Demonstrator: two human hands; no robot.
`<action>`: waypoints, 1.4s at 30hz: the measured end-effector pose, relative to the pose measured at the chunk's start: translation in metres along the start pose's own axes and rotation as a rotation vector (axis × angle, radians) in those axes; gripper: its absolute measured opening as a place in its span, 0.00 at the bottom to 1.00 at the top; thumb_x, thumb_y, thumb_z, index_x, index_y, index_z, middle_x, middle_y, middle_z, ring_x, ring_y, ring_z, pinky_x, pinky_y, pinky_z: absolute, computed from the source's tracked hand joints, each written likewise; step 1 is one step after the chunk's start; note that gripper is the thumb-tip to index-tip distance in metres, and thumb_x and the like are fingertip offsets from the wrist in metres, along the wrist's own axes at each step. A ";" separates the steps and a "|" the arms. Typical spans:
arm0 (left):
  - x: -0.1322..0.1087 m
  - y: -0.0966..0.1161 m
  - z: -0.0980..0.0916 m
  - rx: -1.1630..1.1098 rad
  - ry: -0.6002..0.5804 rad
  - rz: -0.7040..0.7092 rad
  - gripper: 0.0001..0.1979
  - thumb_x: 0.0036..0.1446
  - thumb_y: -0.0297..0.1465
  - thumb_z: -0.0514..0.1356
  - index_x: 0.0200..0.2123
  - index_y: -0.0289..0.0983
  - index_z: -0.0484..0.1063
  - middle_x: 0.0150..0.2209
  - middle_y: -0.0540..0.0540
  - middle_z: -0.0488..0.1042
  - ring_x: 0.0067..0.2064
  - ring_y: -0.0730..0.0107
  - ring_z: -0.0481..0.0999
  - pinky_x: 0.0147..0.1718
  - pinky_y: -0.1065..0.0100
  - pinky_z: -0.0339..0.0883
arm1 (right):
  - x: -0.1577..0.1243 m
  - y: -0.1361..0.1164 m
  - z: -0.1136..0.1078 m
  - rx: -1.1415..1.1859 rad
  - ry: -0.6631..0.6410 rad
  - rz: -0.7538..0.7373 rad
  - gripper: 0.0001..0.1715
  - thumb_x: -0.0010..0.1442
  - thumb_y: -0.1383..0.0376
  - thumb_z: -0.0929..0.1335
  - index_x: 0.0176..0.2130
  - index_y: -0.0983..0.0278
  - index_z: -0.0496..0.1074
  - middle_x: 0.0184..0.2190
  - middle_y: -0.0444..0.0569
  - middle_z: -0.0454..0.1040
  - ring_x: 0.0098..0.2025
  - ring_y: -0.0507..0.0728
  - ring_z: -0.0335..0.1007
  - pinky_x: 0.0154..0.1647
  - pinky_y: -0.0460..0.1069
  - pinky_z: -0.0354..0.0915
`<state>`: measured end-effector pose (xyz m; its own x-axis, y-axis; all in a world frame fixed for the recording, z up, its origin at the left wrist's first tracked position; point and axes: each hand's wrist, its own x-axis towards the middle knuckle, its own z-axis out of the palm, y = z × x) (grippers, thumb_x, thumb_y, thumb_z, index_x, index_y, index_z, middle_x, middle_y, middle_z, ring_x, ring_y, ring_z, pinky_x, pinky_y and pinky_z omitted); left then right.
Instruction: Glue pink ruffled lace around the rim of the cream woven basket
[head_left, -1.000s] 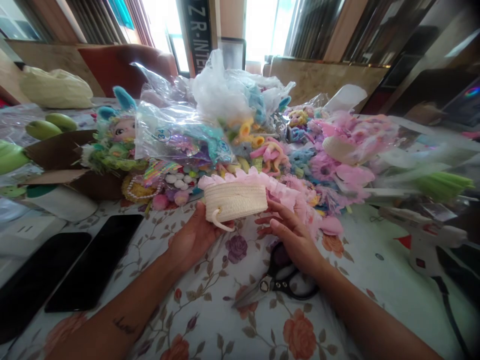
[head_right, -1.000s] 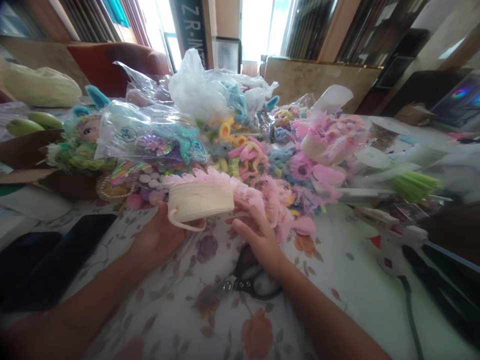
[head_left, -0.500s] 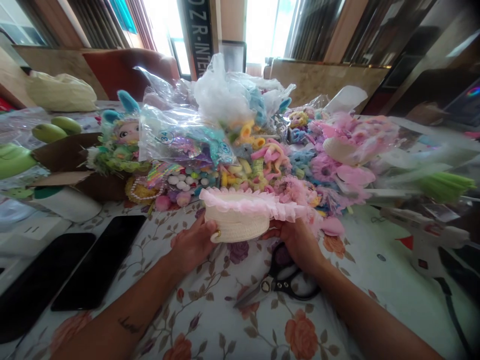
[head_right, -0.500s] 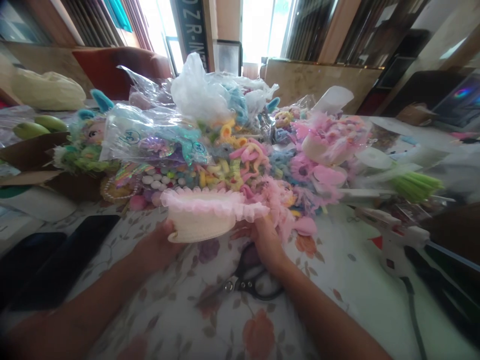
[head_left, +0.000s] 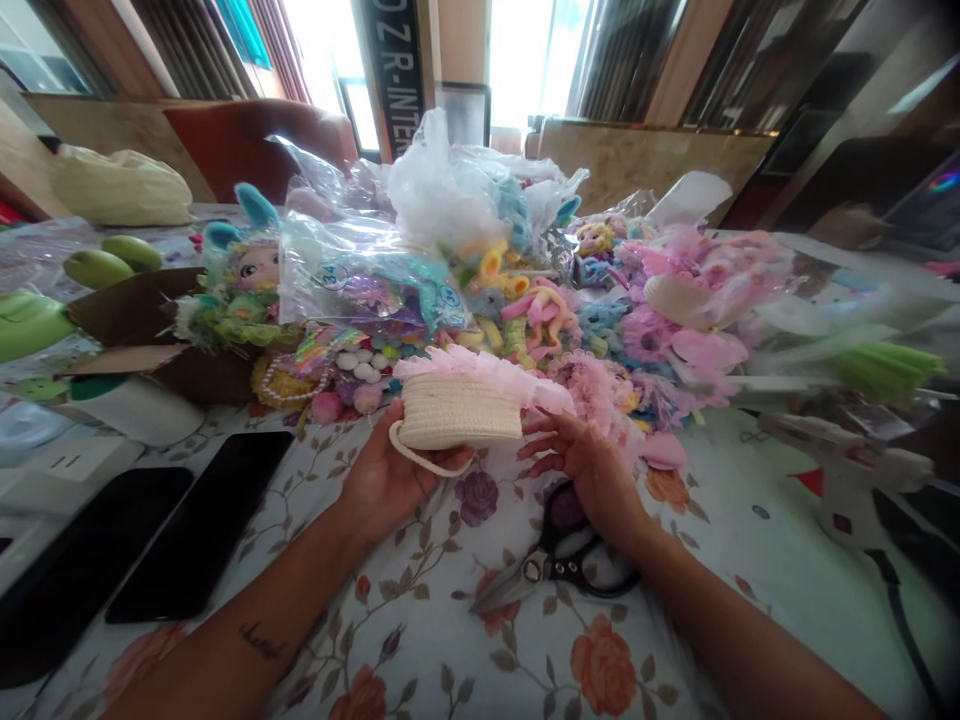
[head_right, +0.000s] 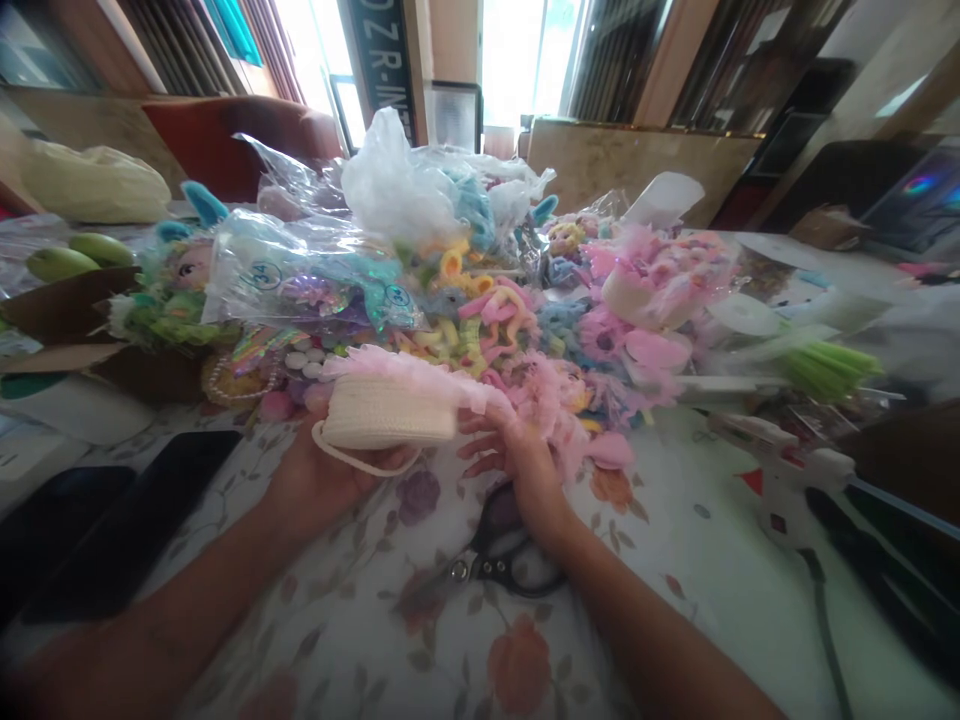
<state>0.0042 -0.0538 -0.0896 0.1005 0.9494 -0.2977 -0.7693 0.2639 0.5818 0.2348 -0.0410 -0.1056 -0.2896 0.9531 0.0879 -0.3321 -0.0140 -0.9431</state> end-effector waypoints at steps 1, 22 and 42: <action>0.000 0.000 0.001 0.001 0.013 -0.001 0.20 0.64 0.40 0.56 0.54 0.34 0.71 0.45 0.39 0.81 0.44 0.52 0.82 0.38 0.54 0.80 | -0.001 0.000 0.000 -0.028 -0.015 -0.032 0.30 0.63 0.41 0.64 0.46 0.61 0.77 0.45 0.52 0.74 0.38 0.58 0.75 0.33 0.52 0.72; -0.001 -0.002 -0.003 0.213 -0.104 -0.013 0.22 0.61 0.49 0.58 0.46 0.38 0.77 0.44 0.45 0.82 0.44 0.57 0.81 0.43 0.58 0.78 | -0.011 -0.010 -0.001 -0.124 0.071 -0.172 0.24 0.65 0.53 0.68 0.59 0.50 0.66 0.46 0.46 0.74 0.44 0.60 0.77 0.33 0.53 0.75; -0.010 -0.022 0.001 0.661 -0.039 0.457 0.29 0.54 0.40 0.69 0.58 0.42 0.68 0.59 0.40 0.72 0.56 0.55 0.74 0.51 0.59 0.72 | 0.003 -0.001 0.000 0.114 -0.038 0.109 0.16 0.62 0.58 0.70 0.49 0.60 0.78 0.54 0.50 0.77 0.59 0.63 0.70 0.63 0.59 0.63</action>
<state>0.0202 -0.0687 -0.0989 -0.1029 0.9899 0.0971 -0.2086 -0.1170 0.9710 0.2346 -0.0376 -0.1042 -0.3625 0.9320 0.0009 -0.3958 -0.1530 -0.9055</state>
